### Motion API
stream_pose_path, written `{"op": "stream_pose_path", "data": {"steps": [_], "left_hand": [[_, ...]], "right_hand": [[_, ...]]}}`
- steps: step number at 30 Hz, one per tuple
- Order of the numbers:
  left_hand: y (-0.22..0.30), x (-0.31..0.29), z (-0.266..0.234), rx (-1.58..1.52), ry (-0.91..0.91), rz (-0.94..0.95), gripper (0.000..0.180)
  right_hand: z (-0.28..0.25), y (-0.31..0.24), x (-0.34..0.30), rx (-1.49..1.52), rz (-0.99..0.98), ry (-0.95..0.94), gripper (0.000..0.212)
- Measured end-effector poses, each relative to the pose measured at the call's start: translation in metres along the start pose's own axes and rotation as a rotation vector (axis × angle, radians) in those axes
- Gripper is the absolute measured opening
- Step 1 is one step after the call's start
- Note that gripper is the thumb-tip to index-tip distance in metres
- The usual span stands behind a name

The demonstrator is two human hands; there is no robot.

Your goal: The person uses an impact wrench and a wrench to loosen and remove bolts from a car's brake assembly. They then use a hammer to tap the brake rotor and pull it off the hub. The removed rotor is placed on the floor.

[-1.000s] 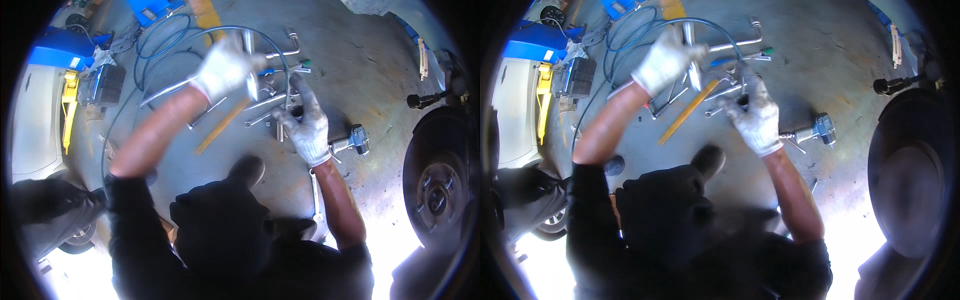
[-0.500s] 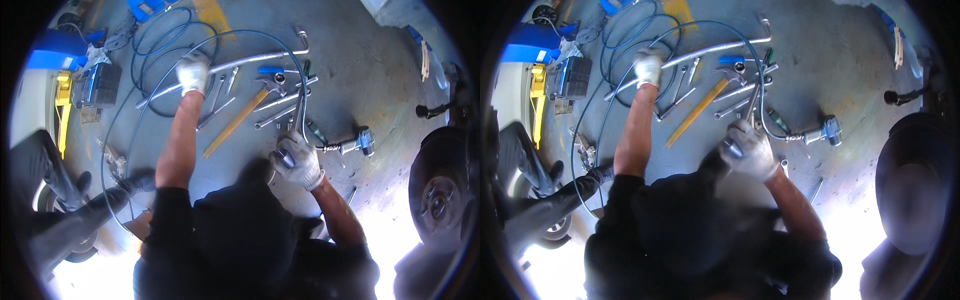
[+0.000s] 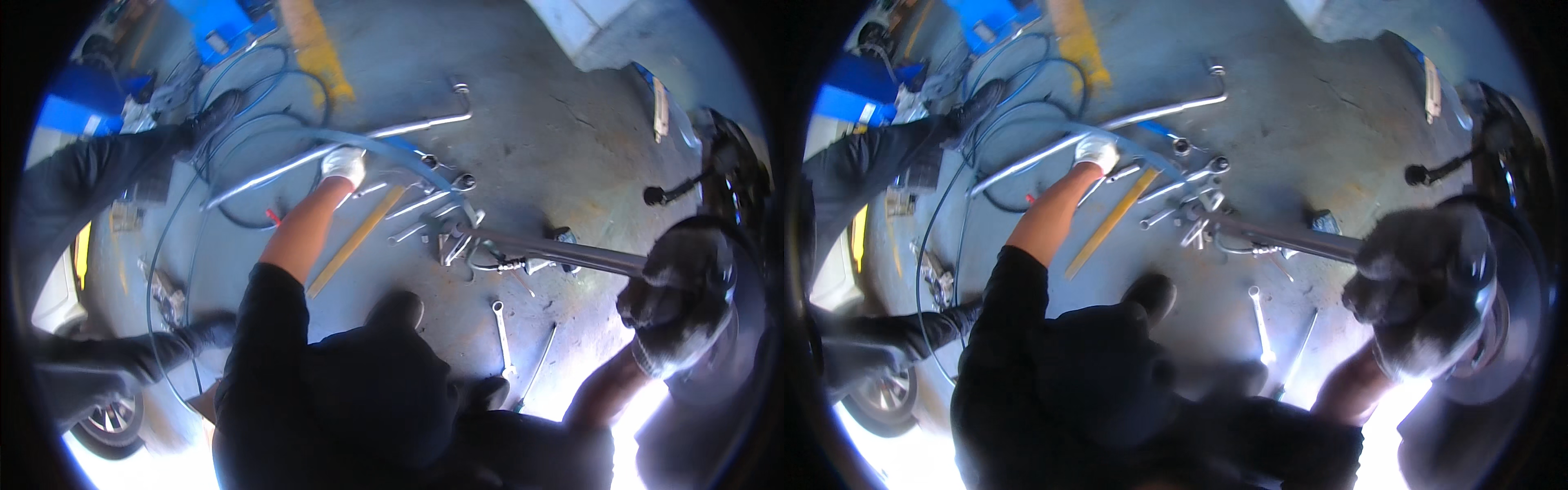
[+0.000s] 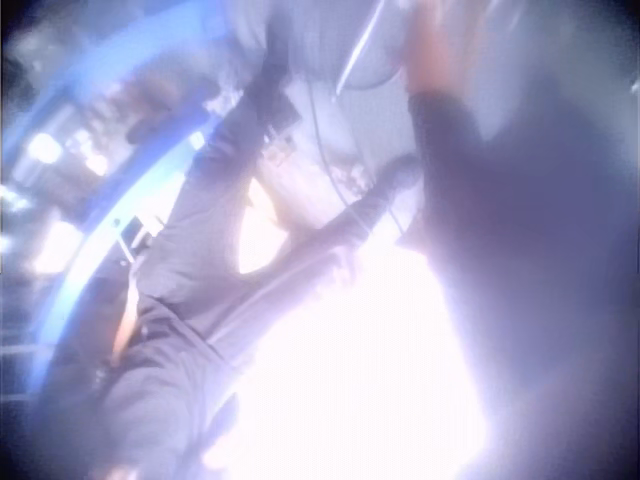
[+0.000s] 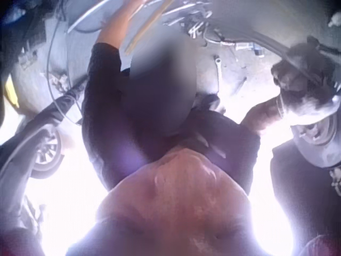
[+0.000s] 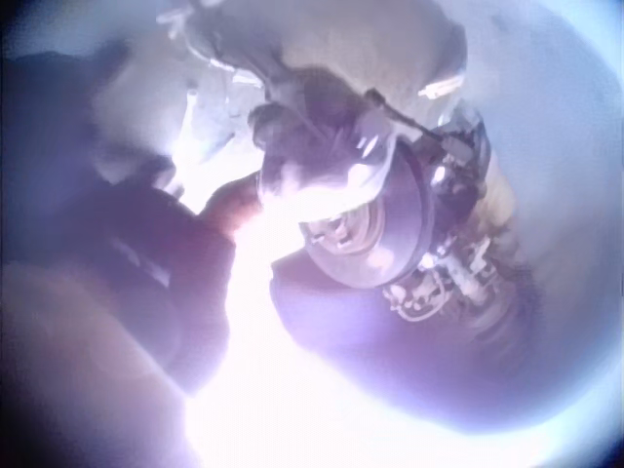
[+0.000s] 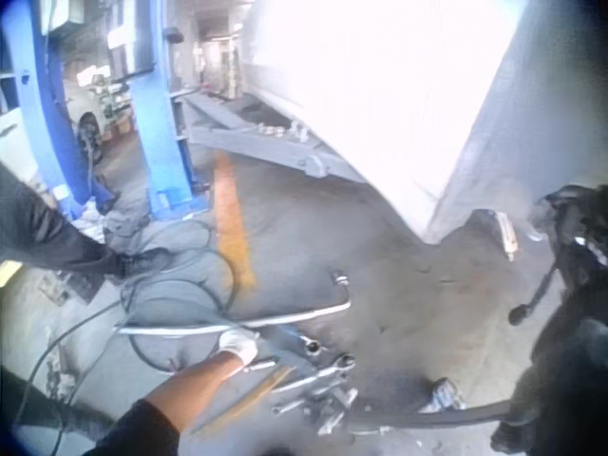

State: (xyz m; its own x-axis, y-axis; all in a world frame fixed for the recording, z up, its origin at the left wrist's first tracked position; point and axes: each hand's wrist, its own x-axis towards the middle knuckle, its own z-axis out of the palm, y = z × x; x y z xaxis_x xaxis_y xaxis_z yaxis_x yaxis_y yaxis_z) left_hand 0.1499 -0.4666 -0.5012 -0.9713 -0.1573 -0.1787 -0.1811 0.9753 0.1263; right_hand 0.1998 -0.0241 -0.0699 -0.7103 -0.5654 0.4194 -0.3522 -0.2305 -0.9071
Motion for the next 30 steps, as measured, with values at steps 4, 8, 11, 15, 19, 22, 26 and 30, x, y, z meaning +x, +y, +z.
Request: {"op": "stream_pose_path", "data": {"steps": [4,8,11,15,19,22,26,30], "left_hand": [[0.015,-0.039,-0.056,-0.171,-0.104,-0.047,0.042],[0.036,-0.143,-0.172,-0.138,-0.621,0.051,0.053],[0.072,-0.209,-0.252,-0.269,-0.869,0.042,0.045],[0.127,-0.226,-0.325,-0.473,-0.225,0.536,0.045],[0.168,-0.186,-0.361,-0.147,0.124,0.865,0.045],[0.184,-0.172,-0.37,0.071,0.266,1.055,0.03],[0.201,-0.178,-0.366,0.291,0.556,1.208,0.053],[0.218,-0.17,-0.367,0.174,0.48,1.228,0.049]], "right_hand": [[-0.003,0.018,-0.008,-0.065,0.011,0.205,0.04],[0.003,0.059,-0.03,0.046,0.413,0.366,0.039],[0.01,0.085,-0.035,0.015,0.555,0.205,0.042],[0.025,0.094,-0.027,-0.209,0.382,0.071,0.048],[0.036,0.086,-0.023,-0.305,0.346,-0.036,0.053],[0.036,0.087,-0.031,-0.324,0.173,0.015,0.048],[0.032,0.083,-0.05,-0.217,0.334,0.007,0.04],[0.04,0.077,-0.044,-0.397,0.279,0.058,0.037]]}}
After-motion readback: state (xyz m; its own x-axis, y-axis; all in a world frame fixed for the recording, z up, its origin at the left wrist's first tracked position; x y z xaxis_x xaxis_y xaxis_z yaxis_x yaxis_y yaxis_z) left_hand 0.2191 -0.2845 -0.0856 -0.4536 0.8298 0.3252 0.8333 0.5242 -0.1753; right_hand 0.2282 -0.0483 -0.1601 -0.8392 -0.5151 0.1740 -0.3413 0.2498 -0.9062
